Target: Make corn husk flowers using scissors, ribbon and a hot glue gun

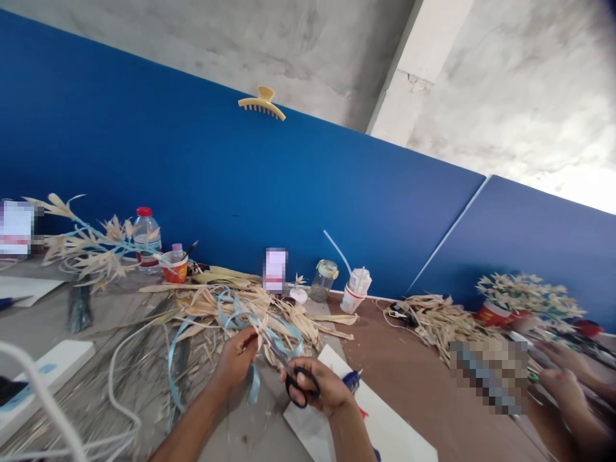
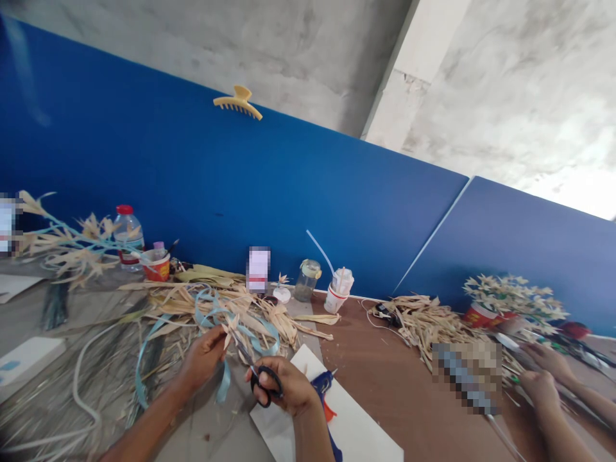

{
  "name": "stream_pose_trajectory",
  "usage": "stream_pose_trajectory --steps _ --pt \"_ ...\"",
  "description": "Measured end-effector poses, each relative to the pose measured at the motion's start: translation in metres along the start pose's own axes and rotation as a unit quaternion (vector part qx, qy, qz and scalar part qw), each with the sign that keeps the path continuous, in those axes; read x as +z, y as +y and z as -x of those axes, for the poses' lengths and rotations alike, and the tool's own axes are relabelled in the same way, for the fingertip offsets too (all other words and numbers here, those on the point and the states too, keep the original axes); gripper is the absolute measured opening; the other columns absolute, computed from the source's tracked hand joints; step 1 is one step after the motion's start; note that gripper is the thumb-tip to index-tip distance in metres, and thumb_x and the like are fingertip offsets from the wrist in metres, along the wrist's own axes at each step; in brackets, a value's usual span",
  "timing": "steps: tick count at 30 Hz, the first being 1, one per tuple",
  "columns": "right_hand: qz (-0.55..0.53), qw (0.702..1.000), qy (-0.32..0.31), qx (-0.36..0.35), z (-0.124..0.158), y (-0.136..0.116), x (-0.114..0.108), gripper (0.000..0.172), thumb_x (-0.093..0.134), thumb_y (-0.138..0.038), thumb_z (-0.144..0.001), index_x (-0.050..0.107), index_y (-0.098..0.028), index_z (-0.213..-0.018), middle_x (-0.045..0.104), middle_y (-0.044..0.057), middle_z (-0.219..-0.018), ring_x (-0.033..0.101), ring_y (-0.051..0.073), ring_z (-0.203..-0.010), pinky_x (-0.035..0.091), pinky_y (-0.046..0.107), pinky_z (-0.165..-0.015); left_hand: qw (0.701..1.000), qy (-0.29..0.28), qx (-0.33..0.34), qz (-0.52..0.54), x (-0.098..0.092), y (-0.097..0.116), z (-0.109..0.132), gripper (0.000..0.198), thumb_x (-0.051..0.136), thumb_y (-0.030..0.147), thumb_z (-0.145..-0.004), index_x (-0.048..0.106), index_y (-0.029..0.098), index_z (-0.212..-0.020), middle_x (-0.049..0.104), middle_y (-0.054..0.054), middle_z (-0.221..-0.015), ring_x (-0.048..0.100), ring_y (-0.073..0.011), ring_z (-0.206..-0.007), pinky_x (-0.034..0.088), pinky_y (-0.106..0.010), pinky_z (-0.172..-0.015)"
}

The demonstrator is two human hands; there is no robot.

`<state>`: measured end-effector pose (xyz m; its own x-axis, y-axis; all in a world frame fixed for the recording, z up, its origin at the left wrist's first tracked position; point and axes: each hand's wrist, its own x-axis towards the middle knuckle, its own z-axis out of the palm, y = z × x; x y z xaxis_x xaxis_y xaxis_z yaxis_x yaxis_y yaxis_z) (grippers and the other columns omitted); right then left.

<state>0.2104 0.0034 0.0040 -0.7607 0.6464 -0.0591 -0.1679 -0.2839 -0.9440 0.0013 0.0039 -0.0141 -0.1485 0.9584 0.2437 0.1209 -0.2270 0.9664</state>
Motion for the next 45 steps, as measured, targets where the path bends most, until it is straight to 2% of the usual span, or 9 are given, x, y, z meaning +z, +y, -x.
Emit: stream_pose_trajectory --steps 8,12,16,20,24,31,38,45 --pt "-0.006 1.000 -0.001 -0.004 0.000 0.001 -0.004 0.054 0.077 -0.056 -0.063 0.067 -0.010 -0.089 0.053 -0.004 -0.048 0.030 0.004 -0.037 0.010 0.022 -0.041 1.000 -0.014 0.013 0.001 0.001 0.003 0.002 0.015 0.052 0.031 -0.076 0.056 0.020 -0.066 0.043 0.006 -0.052 0.042 -0.0114 -0.048 0.032 -0.024 -0.050" --pt "-0.004 1.000 -0.005 -0.013 0.000 0.000 -0.003 0.051 0.078 -0.054 -0.064 0.067 -0.010 -0.088 0.052 -0.004 -0.047 0.030 0.004 -0.037 0.011 0.022 -0.042 1.000 -0.021 0.016 0.009 0.001 0.000 0.001 0.013 0.054 0.028 -0.077 0.058 0.020 -0.068 0.048 0.006 -0.055 0.043 -0.0106 -0.048 0.033 -0.023 -0.050" --pt "-0.042 0.997 0.006 -0.066 0.004 -0.002 0.000 0.051 0.078 -0.055 -0.064 0.068 -0.012 -0.089 0.049 -0.004 -0.048 0.032 0.006 -0.042 0.017 0.023 -0.047 1.000 -0.012 0.008 0.026 0.000 -0.004 0.000 0.011 0.055 0.028 -0.077 0.059 0.020 -0.070 0.048 0.006 -0.054 0.043 -0.0104 -0.047 0.033 -0.023 -0.049" --pt "-0.067 0.991 0.027 -0.114 0.008 -0.004 -0.001 0.055 0.074 -0.060 -0.065 0.067 -0.014 -0.094 0.048 -0.003 -0.052 0.035 0.009 -0.049 0.020 0.025 -0.051 0.999 -0.013 0.034 0.025 -0.003 0.001 0.000 0.014 0.053 0.029 -0.079 0.059 0.020 -0.071 0.046 0.006 -0.051 0.044 -0.0115 -0.048 0.035 -0.024 -0.051" --pt "-0.019 0.994 0.046 -0.096 0.007 -0.007 -0.002 0.059 0.073 -0.063 -0.064 0.065 -0.013 -0.095 0.050 -0.002 -0.054 0.035 0.010 -0.049 0.017 0.025 -0.050 0.998 0.009 0.050 0.025 -0.007 0.011 -0.001 0.016 0.054 0.033 -0.078 0.060 0.020 -0.071 0.051 0.004 -0.052 0.048 -0.0132 -0.050 0.039 -0.026 -0.053" --pt "0.052 0.996 0.044 -0.049 0.000 -0.011 0.008 0.060 0.074 -0.062 -0.063 0.065 -0.011 -0.093 0.055 -0.002 -0.054 0.037 0.008 -0.048 0.019 0.024 -0.051 0.997 0.027 0.031 0.057 -0.006 0.018 -0.004 0.018 0.058 0.038 -0.074 0.057 0.021 -0.067 0.056 0.002 -0.058 0.051 -0.0140 -0.053 0.042 -0.028 -0.055" --pt "0.075 0.995 0.046 -0.041 -0.005 -0.005 0.011 0.059 0.072 -0.062 -0.065 0.064 -0.011 -0.093 0.055 -0.002 -0.055 0.039 0.009 -0.049 0.021 0.024 -0.052 0.997 0.024 0.066 0.024 -0.006 0.008 -0.002 0.016 0.054 0.031 -0.076 0.054 0.021 -0.064 0.055 0.002 -0.057 0.053 -0.0149 -0.056 0.042 -0.027 -0.058" --pt "0.056 0.997 0.035 -0.038 -0.007 -0.004 0.012 0.059 0.073 -0.062 -0.064 0.064 -0.011 -0.092 0.055 -0.002 -0.055 0.039 0.008 -0.048 0.021 0.023 -0.051 0.997 0.022 0.069 0.017 -0.006 -0.002 -0.003 0.016 0.054 0.030 -0.080 0.056 0.021 -0.067 0.057 0.002 -0.057 0.054 -0.0149 -0.057 0.042 -0.028 -0.060"
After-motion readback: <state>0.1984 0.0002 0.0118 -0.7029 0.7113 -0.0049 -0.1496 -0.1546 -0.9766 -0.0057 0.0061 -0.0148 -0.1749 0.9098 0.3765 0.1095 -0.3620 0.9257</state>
